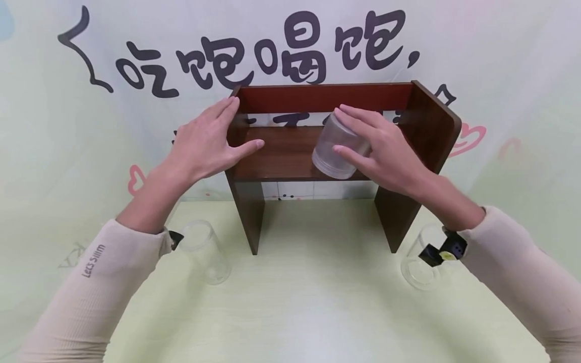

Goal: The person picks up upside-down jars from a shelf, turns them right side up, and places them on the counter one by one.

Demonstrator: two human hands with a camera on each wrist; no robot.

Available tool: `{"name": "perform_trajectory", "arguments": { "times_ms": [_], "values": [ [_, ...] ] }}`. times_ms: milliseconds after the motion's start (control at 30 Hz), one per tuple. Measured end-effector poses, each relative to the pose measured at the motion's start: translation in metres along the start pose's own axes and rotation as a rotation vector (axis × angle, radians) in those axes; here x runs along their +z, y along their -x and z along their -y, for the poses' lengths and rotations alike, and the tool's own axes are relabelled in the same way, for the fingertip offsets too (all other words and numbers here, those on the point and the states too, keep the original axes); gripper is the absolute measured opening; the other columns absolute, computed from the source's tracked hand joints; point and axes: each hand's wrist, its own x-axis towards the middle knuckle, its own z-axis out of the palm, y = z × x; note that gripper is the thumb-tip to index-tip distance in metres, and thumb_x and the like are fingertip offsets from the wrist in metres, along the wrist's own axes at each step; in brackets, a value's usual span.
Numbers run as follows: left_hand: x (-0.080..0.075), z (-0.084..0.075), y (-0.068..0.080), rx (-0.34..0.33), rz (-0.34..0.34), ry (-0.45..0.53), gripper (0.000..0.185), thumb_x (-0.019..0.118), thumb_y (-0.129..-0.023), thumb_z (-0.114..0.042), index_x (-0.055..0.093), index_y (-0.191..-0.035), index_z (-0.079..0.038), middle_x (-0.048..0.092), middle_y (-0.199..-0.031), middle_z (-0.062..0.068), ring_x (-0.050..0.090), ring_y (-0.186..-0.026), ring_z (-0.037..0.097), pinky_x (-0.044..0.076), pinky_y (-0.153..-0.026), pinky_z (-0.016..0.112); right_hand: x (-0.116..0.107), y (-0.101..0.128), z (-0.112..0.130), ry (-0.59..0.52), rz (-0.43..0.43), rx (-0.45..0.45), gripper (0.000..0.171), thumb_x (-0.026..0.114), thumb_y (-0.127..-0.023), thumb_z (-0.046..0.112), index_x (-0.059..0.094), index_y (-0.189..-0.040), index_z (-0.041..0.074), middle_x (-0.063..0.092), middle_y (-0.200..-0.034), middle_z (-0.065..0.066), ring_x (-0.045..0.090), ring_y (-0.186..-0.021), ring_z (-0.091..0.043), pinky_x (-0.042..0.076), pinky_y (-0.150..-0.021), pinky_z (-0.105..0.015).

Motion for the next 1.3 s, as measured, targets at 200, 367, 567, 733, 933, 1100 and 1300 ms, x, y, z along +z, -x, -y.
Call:
{"name": "perform_trajectory", "arguments": {
  "times_ms": [200, 367, 567, 733, 933, 1100, 1300],
  "values": [
    [0.008, -0.006, 0.009, 0.07, -0.178, 0.022, 0.099, 0.06, -0.1, -0.063, 0.021, -0.168, -0.003, 0.025, -0.174, 0.016, 0.023, -0.161, 0.033, 0.015, -0.133, 0.049, 0.0, 0.022, 0.014, -0.052, -0.081, -0.025, 0.068, 0.081, -0.093, 0.014, 0.054, -0.155, 0.009, 0.052, -0.16, -0.01, 0.053, -0.143, -0.033, 0.06, -0.095, -0.057],
    [0.021, -0.023, 0.021, 0.141, -0.407, 0.151, 0.094, 0.065, -0.099, -0.055, 0.026, -0.167, -0.002, 0.031, -0.172, 0.017, 0.025, -0.161, 0.03, 0.009, -0.134, 0.04, 0.003, 0.041, 0.023, -0.097, -0.141, -0.048, 0.072, 0.083, -0.09, 0.011, 0.054, -0.155, 0.009, 0.052, -0.161, -0.008, 0.054, -0.141, -0.028, 0.063, -0.092, -0.051],
    [0.041, -0.05, 0.041, 0.211, -0.543, 0.42, 0.088, 0.06, -0.099, -0.054, 0.033, -0.165, -0.002, 0.039, -0.168, 0.014, 0.035, -0.157, 0.025, 0.027, -0.13, 0.045, 0.011, 0.062, 0.031, -0.168, -0.199, -0.058, 0.065, 0.07, -0.102, 0.044, 0.054, -0.155, 0.009, 0.052, -0.161, -0.005, 0.057, -0.14, -0.027, 0.05, -0.103, -0.016],
    [0.065, -0.068, 0.056, 0.28, -0.541, 0.656, 0.088, 0.053, -0.103, -0.061, 0.036, -0.162, 0.001, 0.042, -0.167, 0.011, 0.036, -0.156, 0.022, 0.029, -0.129, 0.044, 0.022, 0.078, 0.037, -0.268, -0.252, 0.017, 0.06, 0.07, -0.103, 0.03, 0.052, -0.157, 0.011, 0.053, -0.16, -0.004, 0.061, -0.131, -0.026, 0.051, -0.095, -0.013],
    [0.096, -0.093, 0.075, 0.28, -0.425, 0.788, 0.095, 0.055, -0.1, -0.07, 0.034, -0.165, -0.004, 0.039, -0.17, 0.005, 0.035, -0.157, 0.019, 0.032, -0.127, 0.049, 0.036, 0.09, 0.044, -0.44, -0.293, 0.183, 0.07, 0.069, -0.093, -0.003, 0.052, -0.158, 0.016, 0.055, -0.158, -0.003, 0.06, -0.124, -0.022, 0.058, -0.088, -0.016],
    [0.119, -0.109, 0.09, 0.238, -0.342, 0.832, 0.099, 0.068, -0.095, -0.066, 0.031, -0.167, -0.009, 0.036, -0.171, 0.008, 0.032, -0.158, 0.021, 0.034, -0.124, 0.058, 0.051, 0.1, 0.048, -0.549, -0.347, 0.294, 0.064, 0.066, -0.097, -0.002, 0.054, -0.157, 0.018, 0.057, -0.155, -0.004, 0.061, -0.117, -0.023, 0.059, -0.086, -0.018],
    [0.139, -0.123, 0.096, 0.237, -0.342, 0.902, 0.11, 0.094, -0.077, -0.025, 0.032, -0.166, -0.008, 0.038, -0.169, 0.009, 0.039, -0.154, 0.024, 0.043, -0.121, 0.046, 0.071, 0.11, 0.054, -0.683, -0.42, 0.349, 0.059, 0.062, -0.099, -0.003, 0.056, -0.155, 0.014, 0.059, -0.152, -0.007, 0.061, -0.113, -0.026, 0.061, -0.086, -0.021]
  ]
}}
